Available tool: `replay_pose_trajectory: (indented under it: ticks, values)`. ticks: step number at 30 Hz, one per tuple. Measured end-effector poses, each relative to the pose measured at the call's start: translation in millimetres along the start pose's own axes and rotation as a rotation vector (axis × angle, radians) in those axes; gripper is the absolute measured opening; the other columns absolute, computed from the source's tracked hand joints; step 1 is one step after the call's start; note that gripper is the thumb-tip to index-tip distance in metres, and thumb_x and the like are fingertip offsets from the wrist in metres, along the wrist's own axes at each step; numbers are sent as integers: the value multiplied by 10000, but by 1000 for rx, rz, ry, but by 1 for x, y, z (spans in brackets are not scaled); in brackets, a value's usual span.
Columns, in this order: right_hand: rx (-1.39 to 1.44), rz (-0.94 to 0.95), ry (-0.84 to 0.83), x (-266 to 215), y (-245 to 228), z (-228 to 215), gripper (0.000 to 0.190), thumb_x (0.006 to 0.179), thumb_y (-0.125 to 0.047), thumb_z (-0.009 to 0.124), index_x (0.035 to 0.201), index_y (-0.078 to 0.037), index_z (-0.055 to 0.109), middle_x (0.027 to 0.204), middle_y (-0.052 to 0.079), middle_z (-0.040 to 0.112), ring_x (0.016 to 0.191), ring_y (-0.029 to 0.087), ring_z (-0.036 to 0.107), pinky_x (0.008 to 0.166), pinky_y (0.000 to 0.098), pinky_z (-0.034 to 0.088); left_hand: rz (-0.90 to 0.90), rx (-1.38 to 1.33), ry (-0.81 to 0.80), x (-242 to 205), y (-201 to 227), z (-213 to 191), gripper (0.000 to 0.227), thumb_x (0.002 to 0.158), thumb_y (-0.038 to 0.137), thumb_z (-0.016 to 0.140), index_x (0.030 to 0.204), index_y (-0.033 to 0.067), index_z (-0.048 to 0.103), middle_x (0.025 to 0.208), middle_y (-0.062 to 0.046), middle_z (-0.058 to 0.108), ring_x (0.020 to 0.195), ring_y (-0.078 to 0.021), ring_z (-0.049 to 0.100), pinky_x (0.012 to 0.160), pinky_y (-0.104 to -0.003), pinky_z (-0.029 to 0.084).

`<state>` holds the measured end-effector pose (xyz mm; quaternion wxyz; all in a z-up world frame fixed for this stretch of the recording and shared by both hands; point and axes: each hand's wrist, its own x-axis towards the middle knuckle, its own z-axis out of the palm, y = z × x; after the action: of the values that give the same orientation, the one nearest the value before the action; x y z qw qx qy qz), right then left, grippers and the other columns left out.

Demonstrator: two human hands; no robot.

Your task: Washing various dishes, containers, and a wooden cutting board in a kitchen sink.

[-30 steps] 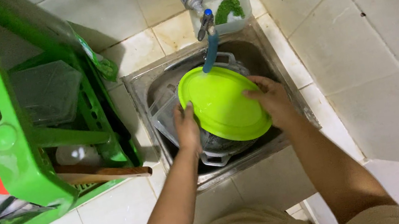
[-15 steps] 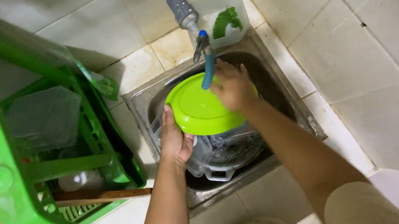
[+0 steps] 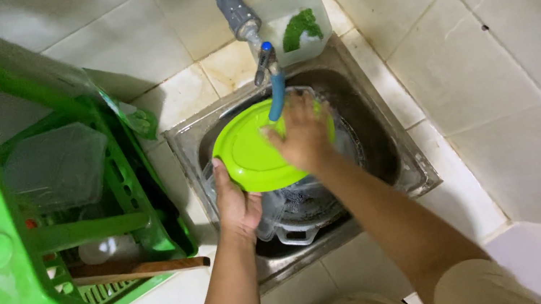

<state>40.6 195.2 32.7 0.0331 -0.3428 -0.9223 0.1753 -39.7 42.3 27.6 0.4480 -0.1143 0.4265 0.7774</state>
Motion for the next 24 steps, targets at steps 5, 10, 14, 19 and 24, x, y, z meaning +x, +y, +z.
replay_pose_trajectory:
  ticks: [5, 10, 14, 19, 24]
  values:
    - [53, -357, -11, -9, -34, 7, 699, 1032, -610, 360, 1589, -187, 343, 1702, 140, 197, 1567, 438, 151, 1182, 681, 165, -34, -89, -139, 0, -15, 4, 574, 1041, 520, 383, 1475, 149, 440, 1368, -93, 627, 1238, -243, 627, 1027, -417, 549]
    - [97, -107, -206, 11, 6, 2, 713, 1009, -597, 317, 1624, -251, 217, 1726, 71, 98, 1563, 330, 96, 1218, 664, 69, -3, -111, -71, -5, -6, -7, 567, 1059, 500, 416, 1485, 129, 467, 1417, -88, 622, 1272, -224, 619, 1064, -379, 526]
    - [-101, 140, -208, 10, -10, -8, 687, 1088, -616, 294, 1611, -172, 261, 1724, 147, 112, 1600, 356, 73, 1245, 660, 29, 16, -84, -58, -8, -7, 1, 548, 1057, 479, 422, 1479, 131, 447, 1408, -92, 620, 1273, -229, 620, 1058, -389, 524]
    - [3, -382, -8, -22, -52, 12, 574, 1063, -489, 392, 1558, -199, 388, 1696, 162, 238, 1556, 415, 151, 1228, 603, 98, -27, -60, -81, -13, -8, 15, 493, 1017, 458, 402, 1450, 223, 426, 1374, -70, 603, 1217, -240, 621, 1005, -440, 525]
    - [-23, -504, 146, -33, -6, 29, 571, 1058, -426, 477, 1580, -198, 445, 1691, 96, 336, 1541, 316, 314, 1270, 602, 147, -9, -199, -101, 3, -11, -10, 585, 1030, 524, 407, 1434, 111, 496, 1374, -103, 629, 1229, -243, 631, 1038, -404, 528]
